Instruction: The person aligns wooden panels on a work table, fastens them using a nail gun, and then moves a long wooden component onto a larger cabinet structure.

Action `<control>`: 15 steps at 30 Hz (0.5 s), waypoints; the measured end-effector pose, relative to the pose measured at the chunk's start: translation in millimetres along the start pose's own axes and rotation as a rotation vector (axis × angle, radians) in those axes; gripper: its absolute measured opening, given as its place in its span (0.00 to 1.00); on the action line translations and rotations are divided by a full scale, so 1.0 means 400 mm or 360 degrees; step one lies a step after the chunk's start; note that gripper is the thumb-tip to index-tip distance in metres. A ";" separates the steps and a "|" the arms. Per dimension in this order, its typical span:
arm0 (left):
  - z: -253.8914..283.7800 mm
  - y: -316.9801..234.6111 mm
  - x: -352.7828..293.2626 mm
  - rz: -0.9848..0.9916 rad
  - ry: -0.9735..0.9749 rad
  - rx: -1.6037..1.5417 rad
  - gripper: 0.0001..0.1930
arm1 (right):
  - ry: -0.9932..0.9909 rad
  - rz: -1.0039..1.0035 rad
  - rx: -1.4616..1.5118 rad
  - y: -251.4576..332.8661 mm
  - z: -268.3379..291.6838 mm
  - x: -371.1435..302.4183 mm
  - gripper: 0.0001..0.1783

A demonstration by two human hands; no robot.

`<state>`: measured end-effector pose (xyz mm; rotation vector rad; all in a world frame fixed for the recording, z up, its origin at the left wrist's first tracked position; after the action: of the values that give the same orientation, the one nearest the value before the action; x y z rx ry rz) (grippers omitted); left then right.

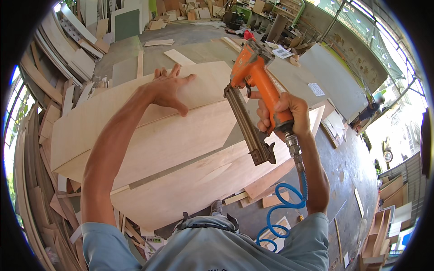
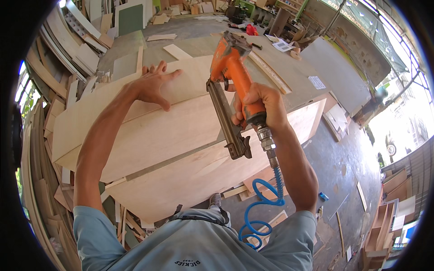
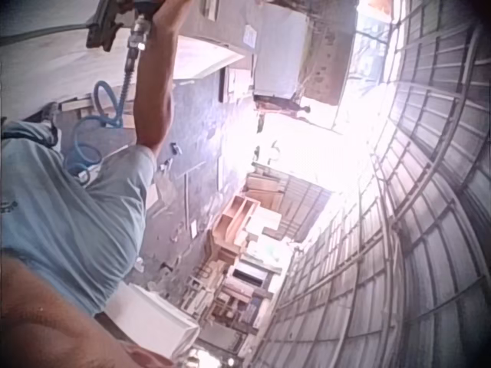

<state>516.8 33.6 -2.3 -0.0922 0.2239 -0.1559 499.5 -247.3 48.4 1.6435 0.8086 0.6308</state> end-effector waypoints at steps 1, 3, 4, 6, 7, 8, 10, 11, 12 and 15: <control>0.000 0.001 0.002 -0.0001 -0.0020 0.0013 0.65 | 0.0005 -0.0001 -0.0027 -0.001 0.002 0.002 0.44; -0.002 0.003 0.002 -0.0001 -0.0060 0.0041 0.65 | -0.0020 -0.0011 -0.0033 -0.002 0.001 0.005 0.43; -0.002 0.006 0.000 -0.0003 -0.0047 0.0028 0.65 | -0.0031 -0.0015 -0.0035 -0.003 -0.001 0.006 0.43; -0.001 0.008 -0.003 -0.0009 -0.0022 0.0003 0.65 | -0.0039 -0.0028 -0.0043 -0.003 -0.004 0.006 0.43; 0.000 0.011 -0.005 -0.0006 -0.0033 0.0003 0.65 | -0.0044 -0.0033 -0.0046 -0.002 -0.005 0.006 0.42; -0.001 0.014 -0.008 -0.0002 -0.0044 0.0004 0.65 | -0.0029 -0.0032 -0.0042 -0.002 -0.006 0.008 0.42; -0.006 0.010 0.003 -0.0019 -0.0044 -0.0003 0.65 | -0.0022 -0.0034 -0.0038 -0.004 0.002 0.005 0.42; -0.008 0.007 0.009 -0.0029 -0.0034 -0.0008 0.66 | -0.0029 -0.0030 -0.0035 -0.004 0.004 0.004 0.42; -0.007 0.010 0.006 -0.0027 -0.0025 -0.0008 0.66 | -0.0024 -0.0023 -0.0029 -0.003 0.001 0.006 0.42; -0.006 0.015 0.003 -0.0031 -0.0042 0.0005 0.66 | -0.0022 -0.0021 -0.0045 -0.003 0.002 0.010 0.41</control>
<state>518.4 39.2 -5.6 -0.0935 0.1965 -0.1744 502.4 -244.6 46.9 1.6143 0.7965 0.6186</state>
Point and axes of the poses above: each hand's wrist, its own x-axis towards the middle knuckle, its own z-axis out of the back of the hand, y = z × x, the point moved 7 cm from there along x, towards the middle knuckle, and after that the axes turned 10 degrees about y, right-handed, at the moved point
